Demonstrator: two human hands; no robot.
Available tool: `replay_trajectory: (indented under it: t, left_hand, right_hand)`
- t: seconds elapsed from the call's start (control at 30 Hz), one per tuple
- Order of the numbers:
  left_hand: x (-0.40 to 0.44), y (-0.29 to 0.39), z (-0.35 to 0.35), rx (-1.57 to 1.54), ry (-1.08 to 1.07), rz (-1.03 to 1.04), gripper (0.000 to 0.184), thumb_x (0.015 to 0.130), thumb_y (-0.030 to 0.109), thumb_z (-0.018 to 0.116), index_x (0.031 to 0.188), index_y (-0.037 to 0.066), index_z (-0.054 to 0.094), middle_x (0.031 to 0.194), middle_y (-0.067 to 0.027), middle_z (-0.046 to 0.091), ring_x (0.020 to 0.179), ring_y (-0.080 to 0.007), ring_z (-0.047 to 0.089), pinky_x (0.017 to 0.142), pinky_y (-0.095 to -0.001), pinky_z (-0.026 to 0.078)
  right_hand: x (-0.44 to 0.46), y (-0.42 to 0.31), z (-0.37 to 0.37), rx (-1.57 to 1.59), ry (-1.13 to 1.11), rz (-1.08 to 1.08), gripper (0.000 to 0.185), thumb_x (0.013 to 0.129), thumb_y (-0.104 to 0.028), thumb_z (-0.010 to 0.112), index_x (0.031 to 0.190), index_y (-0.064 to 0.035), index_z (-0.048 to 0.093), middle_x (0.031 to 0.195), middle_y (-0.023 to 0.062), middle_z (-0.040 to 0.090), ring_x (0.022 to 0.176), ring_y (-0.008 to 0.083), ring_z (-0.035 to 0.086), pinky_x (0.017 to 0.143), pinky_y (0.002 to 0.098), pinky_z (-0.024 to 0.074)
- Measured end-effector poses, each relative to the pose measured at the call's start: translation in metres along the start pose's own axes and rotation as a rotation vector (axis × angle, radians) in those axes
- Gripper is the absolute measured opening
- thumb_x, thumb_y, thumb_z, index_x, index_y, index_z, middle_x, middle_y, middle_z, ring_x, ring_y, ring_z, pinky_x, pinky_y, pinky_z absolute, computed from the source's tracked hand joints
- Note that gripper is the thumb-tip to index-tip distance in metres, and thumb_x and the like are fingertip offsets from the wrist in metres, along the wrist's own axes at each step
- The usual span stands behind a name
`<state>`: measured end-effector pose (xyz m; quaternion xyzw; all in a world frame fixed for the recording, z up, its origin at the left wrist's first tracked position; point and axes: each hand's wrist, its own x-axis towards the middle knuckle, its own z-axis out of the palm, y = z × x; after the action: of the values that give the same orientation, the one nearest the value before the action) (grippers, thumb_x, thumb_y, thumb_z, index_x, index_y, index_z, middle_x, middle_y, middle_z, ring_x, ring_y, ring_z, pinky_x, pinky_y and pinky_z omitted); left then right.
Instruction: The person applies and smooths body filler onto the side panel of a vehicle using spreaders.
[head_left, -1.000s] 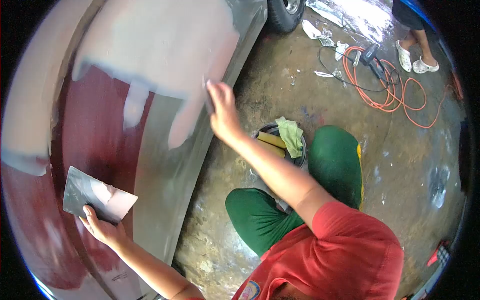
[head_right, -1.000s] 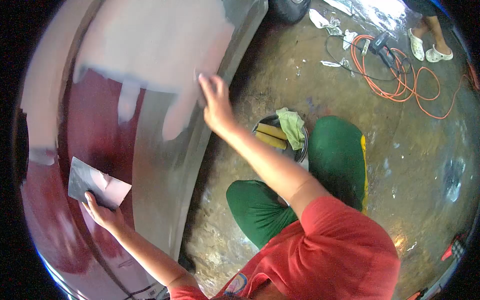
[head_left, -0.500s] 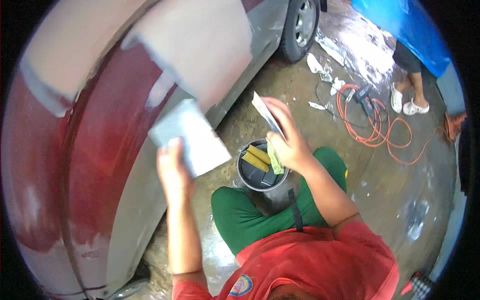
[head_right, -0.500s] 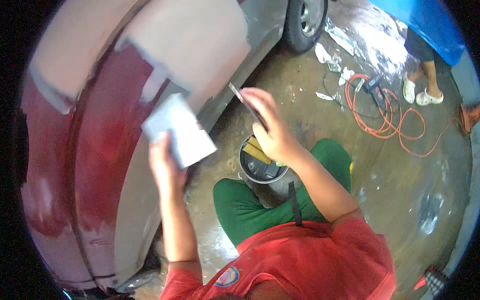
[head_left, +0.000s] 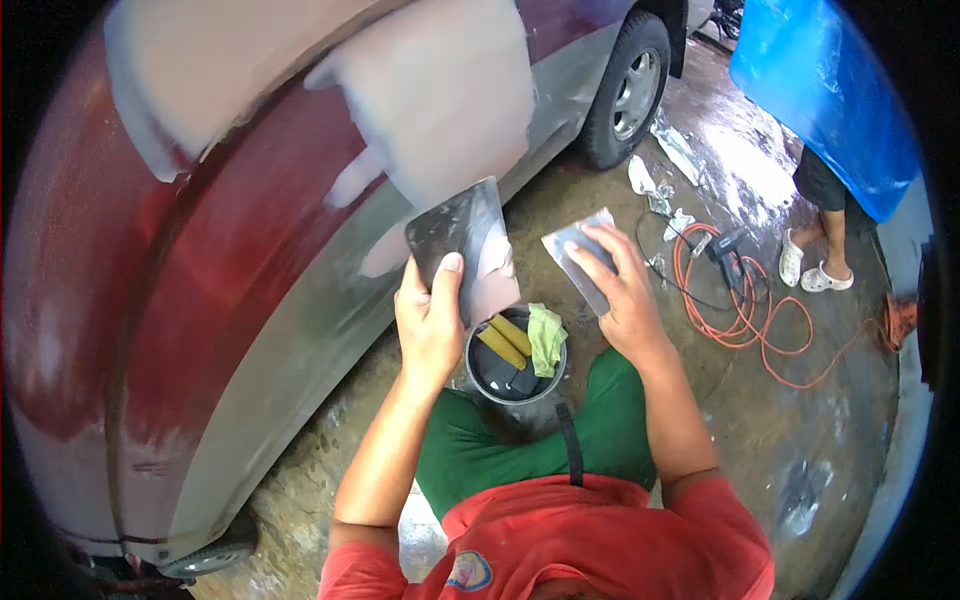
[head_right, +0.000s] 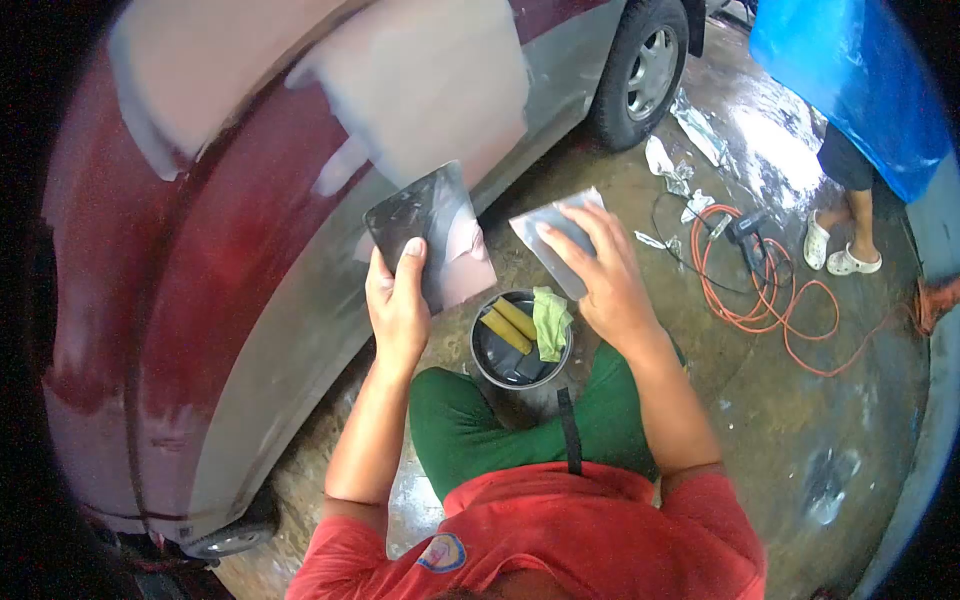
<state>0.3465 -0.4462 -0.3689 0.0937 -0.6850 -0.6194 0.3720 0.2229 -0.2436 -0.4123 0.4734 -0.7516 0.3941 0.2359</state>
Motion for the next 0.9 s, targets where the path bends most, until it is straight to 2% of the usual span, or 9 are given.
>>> replay_trajectory:
  t: [0.1, 0.27, 0.4, 0.43, 0.5, 0.53, 0.57, 0.7, 0.9]
  left_hand:
    - [0.001, 0.017, 0.015, 0.268, -0.073, 0.118, 0.028, 0.099, 0.017, 0.058, 0.117, -0.005, 0.06, 0.092, -0.0098, 0.071, 0.082, -0.0108, 0.06, 0.076, -0.0299, 0.05]
    - [0.021, 0.013, -0.002, 0.415, 0.185, 0.238, 0.031, 0.099, 0.021, 0.06, 0.107, -0.009, 0.061, 0.087, -0.0151, 0.067, 0.082, -0.018, 0.06, 0.075, -0.0367, 0.05]
    - [0.064, 0.059, -0.107, 0.444, 0.267, 0.357, 0.033, 0.096, 0.022, 0.065, 0.116, -0.003, 0.06, 0.11, -0.0104, 0.064, 0.095, -0.0173, 0.06, 0.085, -0.0337, 0.049]
    - [0.072, 0.088, -0.113, 0.067, 0.389, 0.098, 0.034, 0.096, 0.023, 0.066, 0.119, -0.001, 0.058, 0.105, -0.0089, 0.064, 0.095, -0.0176, 0.061, 0.084, -0.0341, 0.05]
    - [0.088, 0.096, -0.183, 0.209, 0.275, 0.136, 0.039, 0.096, 0.024, 0.064, 0.123, -0.001, 0.054, 0.109, -0.0106, 0.063, 0.098, -0.0184, 0.061, 0.086, -0.034, 0.051]
    - [0.096, 0.097, -0.212, 0.225, 0.261, 0.11, 0.044, 0.097, 0.025, 0.064, 0.128, -0.002, 0.05, 0.114, -0.0123, 0.062, 0.101, -0.0191, 0.061, 0.089, -0.0344, 0.051]
    - [0.097, 0.096, -0.238, 0.212, 0.264, 0.051, 0.047, 0.097, 0.025, 0.062, 0.134, 0.0, 0.046, 0.118, -0.0141, 0.062, 0.106, -0.0228, 0.062, 0.092, -0.0378, 0.053]
    - [0.115, 0.086, -0.314, -0.089, -0.327, -0.036, 0.048, 0.099, 0.023, 0.059, 0.14, 0.005, 0.042, 0.121, -0.0128, 0.061, 0.106, -0.0266, 0.064, 0.09, -0.0448, 0.056]
    - [0.107, 0.082, -0.314, -0.087, -0.24, -0.032, 0.049, 0.098, 0.021, 0.062, 0.14, 0.007, 0.042, 0.12, -0.0099, 0.063, 0.102, -0.0248, 0.065, 0.088, -0.0429, 0.056]
  right_hand:
    - [0.012, -0.023, 0.006, 0.025, 0.051, -0.057, 0.064, 0.07, 0.006, 0.066, 0.129, -0.018, 0.062, 0.129, 0.0132, 0.053, 0.124, 0.0398, 0.049, 0.104, 0.0504, 0.0413]
    - [-0.011, -0.039, 0.05, 0.332, -0.208, 0.046, 0.066, 0.073, 0.01, 0.06, 0.133, -0.0175, 0.059, 0.134, 0.0149, 0.05, 0.126, 0.0342, 0.049, 0.111, 0.0431, 0.0384]
    - [-0.016, 0.025, 0.115, 0.887, 0.047, 0.608, 0.069, 0.08, 0.014, 0.049, 0.143, -0.0127, 0.047, 0.137, 0.0123, 0.052, 0.127, 0.0259, 0.051, 0.111, 0.0369, 0.0378]
    - [-0.003, 0.043, 0.128, 1.169, 0.114, 0.859, 0.068, 0.083, 0.015, 0.046, 0.146, -0.0104, 0.043, 0.138, 0.011, 0.053, 0.127, 0.024, 0.051, 0.111, 0.0358, 0.0373]
    - [0.023, 0.079, 0.151, 1.303, 0.255, 0.73, 0.064, 0.086, 0.012, 0.045, 0.147, -0.0072, 0.041, 0.136, 0.0087, 0.056, 0.123, 0.0224, 0.054, 0.111, 0.0349, 0.0369]
    - [0.038, 0.099, 0.166, 1.183, 0.315, 0.528, 0.063, 0.087, 0.01, 0.045, 0.148, -0.0057, 0.039, 0.136, 0.0118, 0.056, 0.123, 0.0246, 0.055, 0.112, 0.0354, 0.0358]
    - [0.053, 0.1, 0.148, 0.872, 0.242, 0.609, 0.064, 0.086, 0.01, 0.044, 0.148, -0.006, 0.04, 0.138, 0.0161, 0.053, 0.13, 0.027, 0.049, 0.114, 0.0354, 0.0331]
    - [0.079, 0.144, 0.161, 0.603, 0.352, 0.509, 0.067, 0.084, 0.012, 0.04, 0.148, -0.0083, 0.042, 0.138, 0.0209, 0.045, 0.134, 0.0334, 0.042, 0.116, 0.0366, 0.0297]
    - [0.107, 0.16, 0.181, 0.537, 0.365, 0.464, 0.077, 0.078, 0.018, 0.039, 0.149, -0.0123, 0.042, 0.129, 0.0184, 0.047, 0.124, 0.0321, 0.047, 0.11, 0.0347, 0.035]
